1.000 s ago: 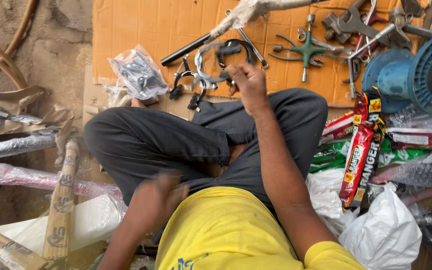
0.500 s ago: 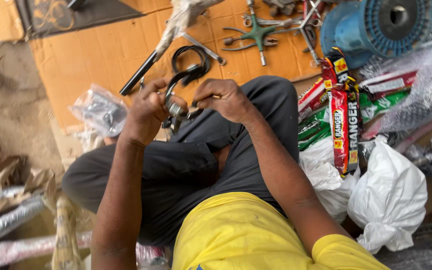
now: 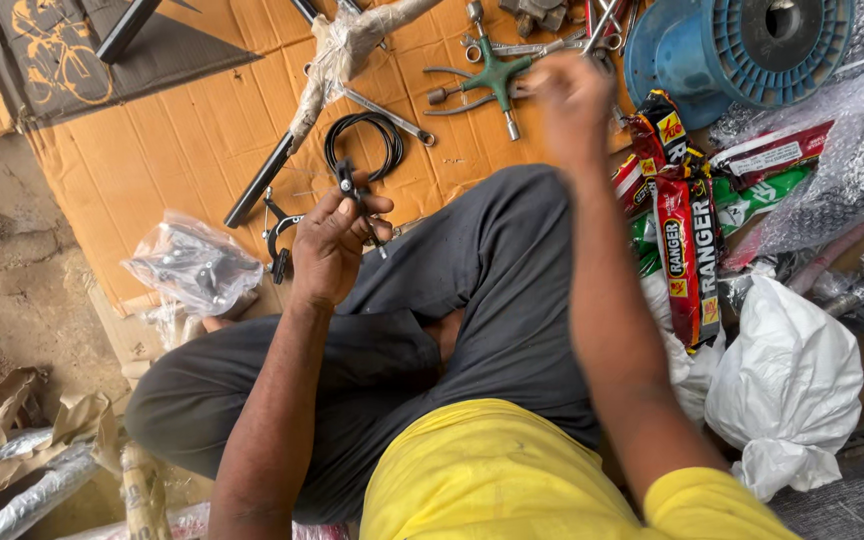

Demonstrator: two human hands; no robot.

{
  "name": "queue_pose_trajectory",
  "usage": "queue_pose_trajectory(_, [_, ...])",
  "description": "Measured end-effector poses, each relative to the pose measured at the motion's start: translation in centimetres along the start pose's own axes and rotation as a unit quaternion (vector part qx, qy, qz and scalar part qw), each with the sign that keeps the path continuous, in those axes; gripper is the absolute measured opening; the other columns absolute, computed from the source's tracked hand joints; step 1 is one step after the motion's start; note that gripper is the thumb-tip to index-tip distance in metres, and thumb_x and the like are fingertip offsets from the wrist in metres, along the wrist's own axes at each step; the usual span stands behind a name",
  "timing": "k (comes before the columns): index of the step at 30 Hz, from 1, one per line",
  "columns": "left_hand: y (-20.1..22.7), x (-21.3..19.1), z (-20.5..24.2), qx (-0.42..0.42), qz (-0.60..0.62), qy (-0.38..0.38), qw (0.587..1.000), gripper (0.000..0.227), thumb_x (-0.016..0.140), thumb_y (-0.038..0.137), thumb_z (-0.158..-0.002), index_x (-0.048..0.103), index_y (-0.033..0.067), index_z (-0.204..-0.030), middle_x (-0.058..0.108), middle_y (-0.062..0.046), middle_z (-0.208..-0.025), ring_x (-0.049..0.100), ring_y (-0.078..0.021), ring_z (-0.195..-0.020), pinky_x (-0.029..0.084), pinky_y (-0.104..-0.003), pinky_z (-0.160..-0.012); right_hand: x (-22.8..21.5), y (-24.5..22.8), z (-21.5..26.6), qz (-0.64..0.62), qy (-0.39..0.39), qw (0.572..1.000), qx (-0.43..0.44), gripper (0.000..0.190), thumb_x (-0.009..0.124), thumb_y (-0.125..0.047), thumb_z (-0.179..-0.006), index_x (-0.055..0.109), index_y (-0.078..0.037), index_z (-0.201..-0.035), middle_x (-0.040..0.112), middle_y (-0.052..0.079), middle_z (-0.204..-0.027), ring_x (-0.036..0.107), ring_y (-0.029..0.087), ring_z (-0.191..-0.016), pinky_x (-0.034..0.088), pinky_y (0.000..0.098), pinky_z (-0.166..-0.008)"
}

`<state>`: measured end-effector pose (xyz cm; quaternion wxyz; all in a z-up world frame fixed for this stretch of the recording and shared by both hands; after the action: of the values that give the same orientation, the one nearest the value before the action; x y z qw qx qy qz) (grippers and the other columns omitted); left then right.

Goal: The person sits on the floor and assembles bicycle brake components. They unpack brake calipers and cables, attach them to a handlebar, and use a screwdriver and wrench to tighten the parts.

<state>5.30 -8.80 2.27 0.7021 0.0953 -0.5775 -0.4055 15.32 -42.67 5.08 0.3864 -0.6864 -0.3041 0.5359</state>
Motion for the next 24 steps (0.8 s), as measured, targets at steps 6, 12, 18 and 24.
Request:
queue_pose_trajectory(6, [-0.8,-1.1,-0.9,-0.006,-0.049,0.052,0.997,0.047,0.065,0.006,-0.098,0.05,-0.0051,-0.141,0.072,-0.018,-0.109,0.073,-0.0253,-0.091,0.058,-0.037,-0.086,-1.3,8.1,-4.8,0.428,-0.143,0.885,-0.114,0.045,0.073,-0.013,-0.089,0.066,-0.005,-0.133,0.066,0.014,-0.125,0.058,0.034,-0.115,0.037,0.0564,-0.094])
queue_pose_trajectory(12, [-1.1,-2.7,-1.6,0.001,-0.062,0.096,0.993,0.05,0.068,0.003,-0.096,0.05,-0.0049,-0.142,0.072,-0.018,-0.106,0.074,-0.0245,-0.089,0.057,-0.034,-0.077,-0.3,12.3,-6.4,0.51,-0.245,0.824,-0.022,0.031,0.069,-0.019,-0.086,0.073,-0.005,-0.113,0.068,0.018,-0.12,0.059,0.039,-0.114,0.036,0.0619,-0.096])
queue_pose_trajectory(18, [-0.3,-2.2,-1.8,0.016,-0.082,0.101,0.991,0.062,0.072,-0.001,-0.088,0.046,-0.0043,-0.144,0.072,-0.016,-0.107,0.075,-0.0231,-0.091,0.062,-0.034,-0.084,0.9,16.1,-7.2,0.38,-0.277,0.878,-0.088,0.025,0.061,-0.008,-0.088,0.077,-0.01,-0.108,0.071,0.021,-0.108,0.066,0.041,-0.103,0.052,0.0534,-0.097])
queue_pose_trajectory(24, [0.8,-2.5,-1.1,0.045,-0.06,0.114,0.991,0.065,0.078,-0.001,-0.085,0.049,-0.0076,-0.143,0.07,-0.015,-0.103,0.073,-0.0232,-0.085,0.061,-0.034,-0.077,3.1,14.7,-6.7,0.504,-0.105,0.822,-0.244,0.018,0.059,-0.005,-0.084,0.067,-0.005,-0.1,0.065,0.022,-0.104,0.066,0.041,-0.094,0.053,0.0494,-0.072])
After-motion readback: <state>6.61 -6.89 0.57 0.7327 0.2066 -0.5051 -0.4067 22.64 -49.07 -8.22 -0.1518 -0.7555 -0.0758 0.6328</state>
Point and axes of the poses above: each hand's wrist, its own z-axis away from the middle knuckle, its own x-axis out of the palm, y = z × x, the point moved 5 cm from there along -z, towards the middle knuckle
